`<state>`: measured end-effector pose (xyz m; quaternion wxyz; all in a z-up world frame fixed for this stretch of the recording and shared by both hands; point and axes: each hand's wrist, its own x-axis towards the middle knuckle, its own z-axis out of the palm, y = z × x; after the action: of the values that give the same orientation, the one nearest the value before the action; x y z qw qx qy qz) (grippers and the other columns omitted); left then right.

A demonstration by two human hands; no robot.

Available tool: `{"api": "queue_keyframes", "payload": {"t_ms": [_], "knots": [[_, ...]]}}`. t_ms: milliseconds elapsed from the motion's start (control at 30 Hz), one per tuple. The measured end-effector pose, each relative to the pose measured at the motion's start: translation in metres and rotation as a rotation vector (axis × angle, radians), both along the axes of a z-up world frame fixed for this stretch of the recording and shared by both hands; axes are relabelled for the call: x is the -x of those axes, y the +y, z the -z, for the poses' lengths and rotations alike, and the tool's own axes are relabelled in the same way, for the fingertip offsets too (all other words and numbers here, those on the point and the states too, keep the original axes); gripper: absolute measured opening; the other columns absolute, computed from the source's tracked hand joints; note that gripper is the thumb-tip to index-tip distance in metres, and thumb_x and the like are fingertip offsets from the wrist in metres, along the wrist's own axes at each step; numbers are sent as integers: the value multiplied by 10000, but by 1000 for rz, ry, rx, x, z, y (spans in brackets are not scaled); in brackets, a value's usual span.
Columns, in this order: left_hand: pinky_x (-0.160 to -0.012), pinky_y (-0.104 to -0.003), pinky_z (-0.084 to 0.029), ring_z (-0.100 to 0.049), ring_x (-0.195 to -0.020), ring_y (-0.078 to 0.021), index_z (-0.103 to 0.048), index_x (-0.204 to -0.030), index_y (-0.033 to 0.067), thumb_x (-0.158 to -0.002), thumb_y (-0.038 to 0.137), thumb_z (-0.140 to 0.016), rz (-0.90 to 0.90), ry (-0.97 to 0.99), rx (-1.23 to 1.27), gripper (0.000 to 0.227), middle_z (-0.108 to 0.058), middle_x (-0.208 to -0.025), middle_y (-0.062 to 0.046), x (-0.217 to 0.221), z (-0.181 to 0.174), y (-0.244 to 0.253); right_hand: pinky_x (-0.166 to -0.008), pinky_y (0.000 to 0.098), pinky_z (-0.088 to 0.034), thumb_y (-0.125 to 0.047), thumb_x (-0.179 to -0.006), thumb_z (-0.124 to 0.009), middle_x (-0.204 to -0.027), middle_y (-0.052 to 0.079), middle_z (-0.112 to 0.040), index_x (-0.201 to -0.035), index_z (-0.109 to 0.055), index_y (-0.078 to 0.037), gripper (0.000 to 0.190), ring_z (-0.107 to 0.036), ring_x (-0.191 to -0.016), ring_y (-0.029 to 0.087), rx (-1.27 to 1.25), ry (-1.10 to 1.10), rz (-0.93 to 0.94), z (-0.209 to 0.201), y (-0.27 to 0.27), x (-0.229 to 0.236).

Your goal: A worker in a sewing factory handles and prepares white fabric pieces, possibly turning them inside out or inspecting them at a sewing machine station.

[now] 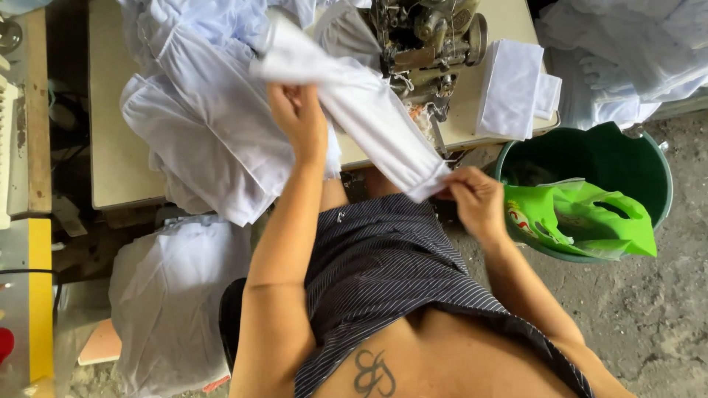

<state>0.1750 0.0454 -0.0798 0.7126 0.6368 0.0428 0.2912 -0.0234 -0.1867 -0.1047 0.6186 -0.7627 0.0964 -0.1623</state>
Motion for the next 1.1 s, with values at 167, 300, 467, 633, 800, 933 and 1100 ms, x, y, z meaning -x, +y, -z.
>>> {"api": "queue_keyframes", "payload": {"t_ms": [167, 300, 467, 633, 800, 933, 1100], "knots": [[-759, -306, -521, -583, -815, -172, -499, -1047, 25, -917, 77, -577, 17, -166, 71, 161, -605, -988, -124, -29, 2, -10, -699, 331, -658, -72, -937, -664, -846, 108, -701, -892, -698, 15, 104, -687, -733, 198, -536, 74, 34, 61, 32, -12], [-972, -415, -459, -582, -1052, -297, -612, -1178, 75, -920, 86, -652, -89, -411, -543, 261, -584, -1117, -102, 17, 22, -51, -640, 390, -634, 47, -863, -735, -801, 170, -678, -962, -634, 76, 145, -707, -698, 242, -582, 167, 168, 80, 35, -20], [-1027, -460, -446, -569, -1099, -305, -669, -1151, 74, -847, 137, -718, -137, -474, -855, 314, -591, -1152, -86, 27, 40, -76, -675, 339, -647, 18, -872, -716, -912, 90, -692, -1117, -626, 32, 260, -714, -775, 177, -639, 260, 46, 66, 20, -19], [-1036, -501, -416, -562, -1112, -322, -685, -1115, 59, -848, 197, -716, -127, -428, -924, 302, -576, -1144, -98, 29, 36, -85, -651, 508, -633, 70, -867, -711, -856, 117, -682, -876, -637, 20, 90, -728, -766, 288, -629, 191, -28, 93, -31, -14], [-1027, -491, -422, -573, -1111, -337, -696, -1090, 68, -820, 201, -741, -78, -467, -915, 304, -586, -1134, -104, 14, 42, -83, -600, 509, -634, 86, -858, -707, -798, 110, -662, -864, -624, 18, 107, -729, -699, 304, -648, 209, -33, 80, -12, -15], [-983, -483, -455, -599, -1075, -346, -739, -1046, 111, -731, 219, -818, 62, -538, -871, 342, -614, -1110, -102, -12, 54, -64, -577, 476, -639, 81, -850, -720, -780, 113, -675, -857, -630, 27, 106, -731, -669, 286, -656, 198, -64, 84, 13, -25], [-1004, -461, -451, -601, -1099, -358, -810, -986, 211, -692, 303, -901, 321, -523, -796, 321, -633, -1124, -94, -42, 48, -36, -615, 495, -644, 88, -849, -717, -775, 145, -696, -889, -641, 27, 105, -743, -691, 316, -741, 227, -100, 88, 35, -43]]}}
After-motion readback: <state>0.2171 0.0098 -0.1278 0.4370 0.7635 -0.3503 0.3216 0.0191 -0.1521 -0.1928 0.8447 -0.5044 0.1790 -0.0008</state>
